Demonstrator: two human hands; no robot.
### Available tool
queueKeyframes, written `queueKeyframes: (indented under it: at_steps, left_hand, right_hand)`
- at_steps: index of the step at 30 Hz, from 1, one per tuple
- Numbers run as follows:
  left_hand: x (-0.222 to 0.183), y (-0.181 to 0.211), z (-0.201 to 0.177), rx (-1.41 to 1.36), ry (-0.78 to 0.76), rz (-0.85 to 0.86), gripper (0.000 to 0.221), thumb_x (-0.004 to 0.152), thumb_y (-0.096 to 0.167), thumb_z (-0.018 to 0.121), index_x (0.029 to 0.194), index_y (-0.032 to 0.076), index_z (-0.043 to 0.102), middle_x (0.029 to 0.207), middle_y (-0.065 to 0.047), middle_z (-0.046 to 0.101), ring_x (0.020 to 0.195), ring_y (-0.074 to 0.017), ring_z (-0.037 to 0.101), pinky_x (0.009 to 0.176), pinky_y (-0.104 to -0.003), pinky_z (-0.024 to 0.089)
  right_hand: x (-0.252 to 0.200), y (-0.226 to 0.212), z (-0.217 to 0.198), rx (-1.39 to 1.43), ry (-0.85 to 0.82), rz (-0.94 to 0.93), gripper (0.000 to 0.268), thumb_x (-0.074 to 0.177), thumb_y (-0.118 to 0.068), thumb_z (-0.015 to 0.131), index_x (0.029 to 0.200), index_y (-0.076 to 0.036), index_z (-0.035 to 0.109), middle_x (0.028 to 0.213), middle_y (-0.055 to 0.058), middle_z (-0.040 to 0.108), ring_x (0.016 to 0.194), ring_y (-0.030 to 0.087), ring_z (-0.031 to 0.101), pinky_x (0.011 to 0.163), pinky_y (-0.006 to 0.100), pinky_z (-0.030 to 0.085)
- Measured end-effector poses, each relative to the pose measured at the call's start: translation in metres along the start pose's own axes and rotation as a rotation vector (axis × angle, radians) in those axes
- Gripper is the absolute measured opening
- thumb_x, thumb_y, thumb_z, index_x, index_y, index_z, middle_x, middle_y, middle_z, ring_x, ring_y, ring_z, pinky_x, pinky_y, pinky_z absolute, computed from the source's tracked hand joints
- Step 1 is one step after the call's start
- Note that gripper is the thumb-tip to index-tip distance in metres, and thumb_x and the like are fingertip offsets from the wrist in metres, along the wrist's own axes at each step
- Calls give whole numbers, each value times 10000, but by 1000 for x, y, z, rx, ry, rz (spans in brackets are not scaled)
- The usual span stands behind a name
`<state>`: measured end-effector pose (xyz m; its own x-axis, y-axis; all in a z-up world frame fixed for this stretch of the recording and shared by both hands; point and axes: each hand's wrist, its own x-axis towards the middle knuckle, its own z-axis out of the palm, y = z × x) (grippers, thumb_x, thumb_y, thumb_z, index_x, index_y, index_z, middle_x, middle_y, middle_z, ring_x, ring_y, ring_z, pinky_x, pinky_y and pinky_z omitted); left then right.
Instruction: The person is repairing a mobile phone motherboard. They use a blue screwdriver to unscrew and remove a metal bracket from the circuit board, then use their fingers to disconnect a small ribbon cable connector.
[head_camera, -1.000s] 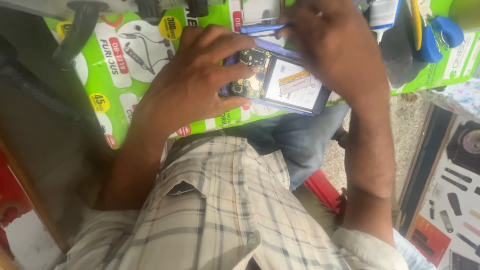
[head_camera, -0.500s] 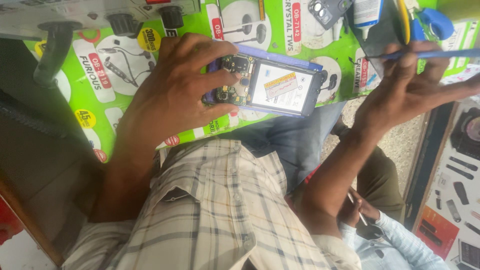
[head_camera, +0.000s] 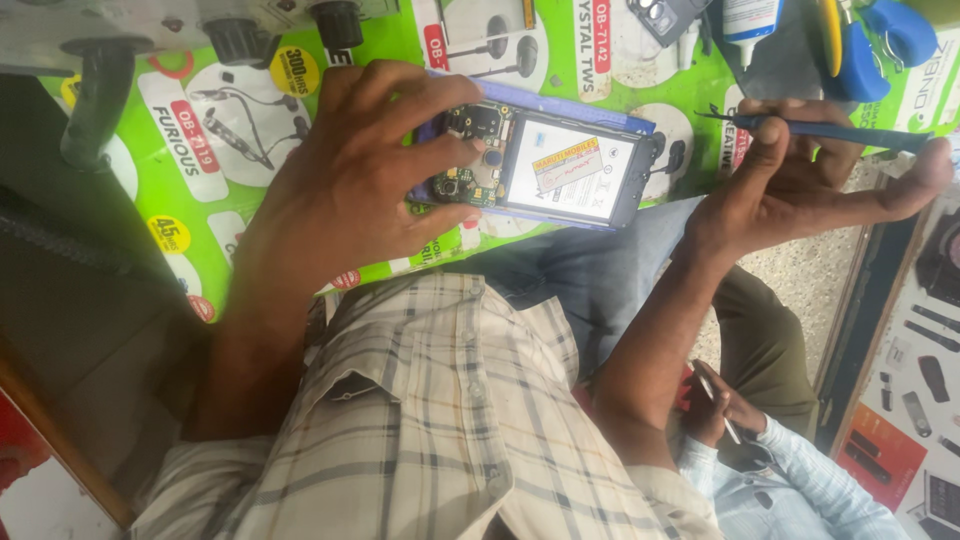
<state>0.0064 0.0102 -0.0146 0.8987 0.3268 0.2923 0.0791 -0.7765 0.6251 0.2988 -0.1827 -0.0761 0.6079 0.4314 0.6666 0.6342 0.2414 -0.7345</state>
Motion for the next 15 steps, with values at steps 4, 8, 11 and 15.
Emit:
queueKeyframes:
  at_steps: [4, 8, 11, 15]
  left_hand:
    - [-3, 2, 0, 42, 5, 39, 430, 827, 315, 920, 1134, 84, 725, 1414, -34, 604, 1343, -257, 502, 1140, -457, 355]
    - [-7, -1, 4, 103, 11, 109, 350, 857, 293, 903, 1083, 93, 725, 1322, 3, 641, 1321, -201, 517, 1170, -442, 353]
    - [-7, -3, 5, 79, 19, 123, 336, 878, 317, 905, 1050, 95, 721, 1269, 5, 651, 1335, -198, 522, 1174, -444, 352]
    - [-5, -1, 3, 10, 5, 128, 362, 871, 343, 899, 1012, 66, 714, 1237, -44, 651, 1311, -223, 534, 1136, -460, 342]
  right_hand:
    - [-4, -13, 1, 77, 75, 107, 887, 1137, 58, 732, 1587, -306, 60, 1116, 172, 680, 931, 235, 667, 771, 361, 645]
    - [-20, -45, 29, 133, 36, 176, 918, 1043, 58, 773, 1585, -237, 94, 1239, 170, 676, 868, 209, 689, 736, 305, 617]
    - [-32, -64, 51, 203, -202, 178, 885, 1081, 103, 741, 1614, -252, 131, 1106, 205, 729, 870, 242, 755, 750, 312, 628]
    - [-38, -73, 58, 223, -342, 281, 844, 1134, 129, 769, 1600, -234, 165, 1060, 219, 725, 962, 272, 775, 875, 317, 665]
